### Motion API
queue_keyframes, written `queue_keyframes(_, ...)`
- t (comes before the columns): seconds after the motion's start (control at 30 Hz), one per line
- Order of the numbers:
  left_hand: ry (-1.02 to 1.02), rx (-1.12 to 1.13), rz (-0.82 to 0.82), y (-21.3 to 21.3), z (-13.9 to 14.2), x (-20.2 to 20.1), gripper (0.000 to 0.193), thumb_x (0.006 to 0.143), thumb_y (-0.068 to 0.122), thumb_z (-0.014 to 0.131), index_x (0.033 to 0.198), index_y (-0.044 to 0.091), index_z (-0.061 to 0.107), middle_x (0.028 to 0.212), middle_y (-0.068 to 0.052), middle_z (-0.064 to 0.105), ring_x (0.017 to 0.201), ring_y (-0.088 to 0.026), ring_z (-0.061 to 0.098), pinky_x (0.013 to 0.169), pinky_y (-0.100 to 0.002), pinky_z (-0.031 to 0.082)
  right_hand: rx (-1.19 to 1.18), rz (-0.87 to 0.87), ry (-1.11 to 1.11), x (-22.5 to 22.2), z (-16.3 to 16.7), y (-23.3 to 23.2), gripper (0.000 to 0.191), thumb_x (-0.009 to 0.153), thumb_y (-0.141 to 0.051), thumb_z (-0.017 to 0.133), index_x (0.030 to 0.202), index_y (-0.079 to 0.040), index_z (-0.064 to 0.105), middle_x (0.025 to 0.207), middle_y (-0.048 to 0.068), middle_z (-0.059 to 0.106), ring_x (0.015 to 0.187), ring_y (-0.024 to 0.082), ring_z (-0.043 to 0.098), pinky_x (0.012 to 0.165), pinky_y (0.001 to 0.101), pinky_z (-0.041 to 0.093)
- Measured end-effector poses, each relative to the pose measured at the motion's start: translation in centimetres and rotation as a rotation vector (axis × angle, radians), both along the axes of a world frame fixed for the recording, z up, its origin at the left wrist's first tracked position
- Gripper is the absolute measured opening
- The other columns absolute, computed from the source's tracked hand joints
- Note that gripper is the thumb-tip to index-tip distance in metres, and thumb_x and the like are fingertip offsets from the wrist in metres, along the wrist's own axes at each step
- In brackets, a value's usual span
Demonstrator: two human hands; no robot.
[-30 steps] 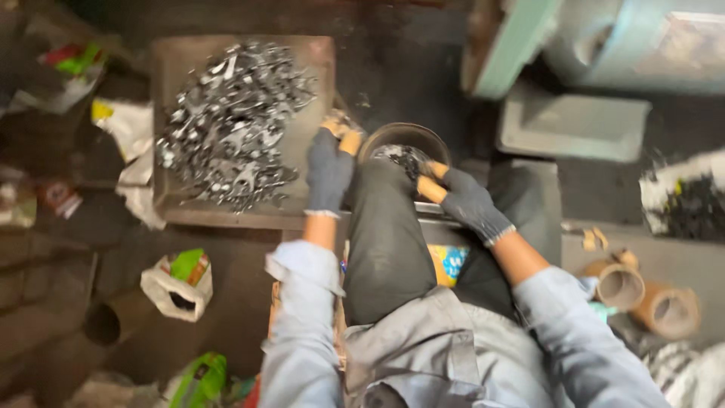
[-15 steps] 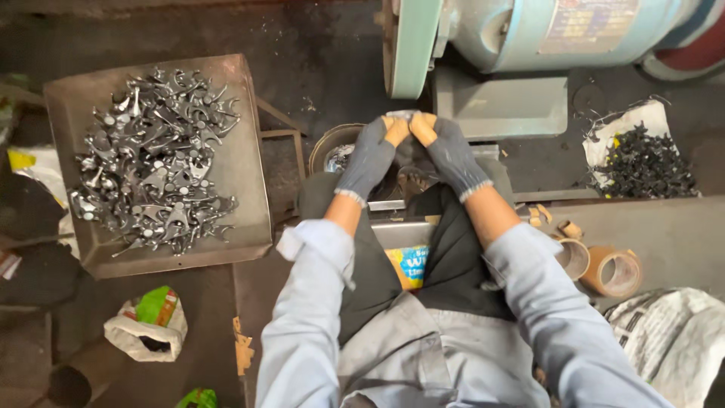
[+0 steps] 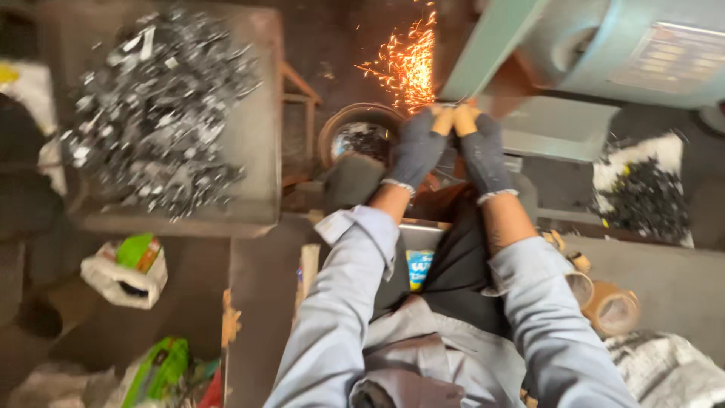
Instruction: The person repeatedly picks up small metal parts from a tray and grinds them against a bench grinder, producing sparks. After grinding, the parts are placed into a bucket. The person occasionally inspects the parts before continuing.
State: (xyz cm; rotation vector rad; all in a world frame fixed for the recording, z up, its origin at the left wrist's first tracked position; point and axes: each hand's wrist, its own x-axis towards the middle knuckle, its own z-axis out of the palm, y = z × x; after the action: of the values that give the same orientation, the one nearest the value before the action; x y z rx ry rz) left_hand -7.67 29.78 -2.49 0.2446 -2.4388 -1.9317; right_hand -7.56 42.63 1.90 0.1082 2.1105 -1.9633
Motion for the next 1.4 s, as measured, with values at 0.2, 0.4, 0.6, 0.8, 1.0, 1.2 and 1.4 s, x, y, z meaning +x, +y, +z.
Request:
queue_keyframes(0.2, 0.148, -0.497, -0.135, -10.9, 6.6, 3.3, 0.036, 0.09, 0.035, 0.065, 0.109, 0.004, 0.07, 0.104, -0.02, 0.071, 0.098, -0.04, 0.066, 0.082, -0.049, 0.051, 0.497, 0.057, 0.112, 3.1, 3.4, -1.2, 0.045, 0.103, -0.033, 0.067, 0.135, -0.002, 0.062, 0.113, 0.007, 0.071, 0.099, 0.016, 0.063, 0.087, 0.0316, 0.05)
queue_keyframes(0.4, -0.1, -1.408, 0.071, -28.6, 6.0, 13.1, 0.022, 0.103, 0.02, 0.055, 0.094, 0.01, 0.072, 0.083, -0.013, 0.073, 0.071, -0.029, 0.072, 0.059, -0.042, 0.056, 0.428, 0.42, 0.179, 8.3, 6.9, -3.9, 0.051, 0.102, -0.033, 0.067, 0.141, 0.0, 0.06, 0.136, 0.016, 0.066, 0.128, 0.026, 0.061, 0.106, 0.0369, 0.045)
queue_keyframes(0.6, 0.175, -1.273, 0.075, -28.2, 8.1, 14.8, 0.015, 0.09, 0.014, 0.06, 0.099, 0.009, 0.071, 0.087, -0.014, 0.072, 0.08, -0.032, 0.07, 0.068, -0.043, 0.054, 0.628, 0.582, 0.059, 10.7, 7.1, -8.3, 0.061, 0.095, -0.034, 0.071, 0.145, -0.005, 0.054, 0.133, 0.019, 0.066, 0.125, 0.028, 0.061, 0.105, 0.0355, 0.045)
queue_keyframes(0.8, 0.245, -0.848, -0.035, -11.1, 13.4, 13.6, 0.056, 0.087, 0.021, 0.064, 0.14, 0.006, 0.06, 0.098, -0.018, 0.069, 0.093, -0.036, 0.067, 0.082, -0.051, 0.052, -0.188, 0.193, 0.065, 11.2, 5.4, -8.5, 0.062, 0.1, -0.026, 0.07, 0.15, 0.0, 0.044, 0.139, 0.012, 0.059, 0.125, 0.02, 0.057, 0.105, 0.0314, 0.046)
queue_keyframes(1.0, 0.172, -0.641, -0.318, -4.6, 11.6, 15.0, 0.057, 0.083, 0.034, 0.07, 0.133, 0.008, 0.061, 0.115, -0.019, 0.067, 0.1, -0.04, 0.065, 0.081, -0.052, 0.051, -0.393, 0.098, -0.311, 11.3, 5.3, -1.5, 0.048, 0.1, -0.037, 0.062, 0.127, 0.002, 0.063, 0.115, 0.009, 0.071, 0.1, 0.016, 0.067, 0.086, 0.0292, 0.055)
queue_keyframes(1.2, 0.107, -0.426, -0.371, -4.6, 8.3, 12.0, 0.03, 0.102, 0.034, 0.065, 0.116, 0.009, 0.073, 0.108, -0.016, 0.074, 0.1, -0.034, 0.071, 0.087, -0.044, 0.055, -0.051, 0.127, -0.509, 9.0, 5.6, 2.2, 0.045, 0.103, -0.041, 0.059, 0.119, 0.0, 0.07, 0.097, 0.007, 0.07, 0.079, 0.016, 0.058, 0.065, 0.0311, 0.044)
queue_keyframes(1.4, -0.098, 0.153, -0.31, -6.2, 8.5, 9.1, 0.027, 0.099, 0.024, 0.07, 0.116, 0.002, 0.071, 0.102, -0.009, 0.075, 0.093, -0.017, 0.069, 0.079, -0.033, 0.057, -0.265, 0.331, -0.213, 7.6, 5.9, 2.5, 0.036, 0.103, -0.027, 0.065, 0.124, 0.003, 0.068, 0.105, 0.002, 0.069, 0.09, 0.007, 0.059, 0.079, 0.0232, 0.05)
